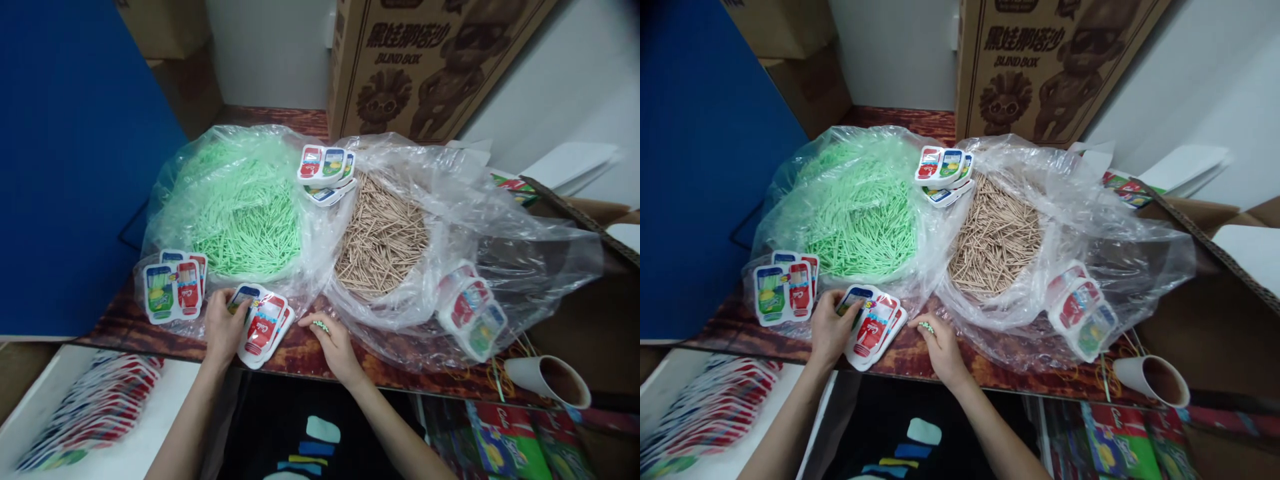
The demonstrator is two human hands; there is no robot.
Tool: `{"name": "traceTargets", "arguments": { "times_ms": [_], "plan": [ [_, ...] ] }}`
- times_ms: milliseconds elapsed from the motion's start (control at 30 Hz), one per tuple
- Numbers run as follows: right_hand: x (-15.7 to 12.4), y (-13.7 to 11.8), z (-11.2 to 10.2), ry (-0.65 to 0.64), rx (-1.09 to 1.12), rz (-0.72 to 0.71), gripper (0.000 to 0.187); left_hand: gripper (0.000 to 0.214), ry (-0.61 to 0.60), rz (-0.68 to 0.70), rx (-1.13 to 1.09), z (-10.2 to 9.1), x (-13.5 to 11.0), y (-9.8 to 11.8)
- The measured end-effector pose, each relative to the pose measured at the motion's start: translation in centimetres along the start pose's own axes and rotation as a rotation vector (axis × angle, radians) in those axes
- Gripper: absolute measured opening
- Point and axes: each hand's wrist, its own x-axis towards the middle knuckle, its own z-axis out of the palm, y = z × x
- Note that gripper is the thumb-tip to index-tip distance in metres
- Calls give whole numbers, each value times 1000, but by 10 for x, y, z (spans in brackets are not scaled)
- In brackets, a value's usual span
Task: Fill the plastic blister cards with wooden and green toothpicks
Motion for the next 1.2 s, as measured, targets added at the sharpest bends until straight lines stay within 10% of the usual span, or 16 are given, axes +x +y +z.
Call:
{"name": "traceTargets", "arguments": {
  "times_ms": [1200],
  "plan": [
    [32, -21, 6, -104, -71, -24, 22, 23, 92, 267, 55, -18, -11, -11]
  ]
}}
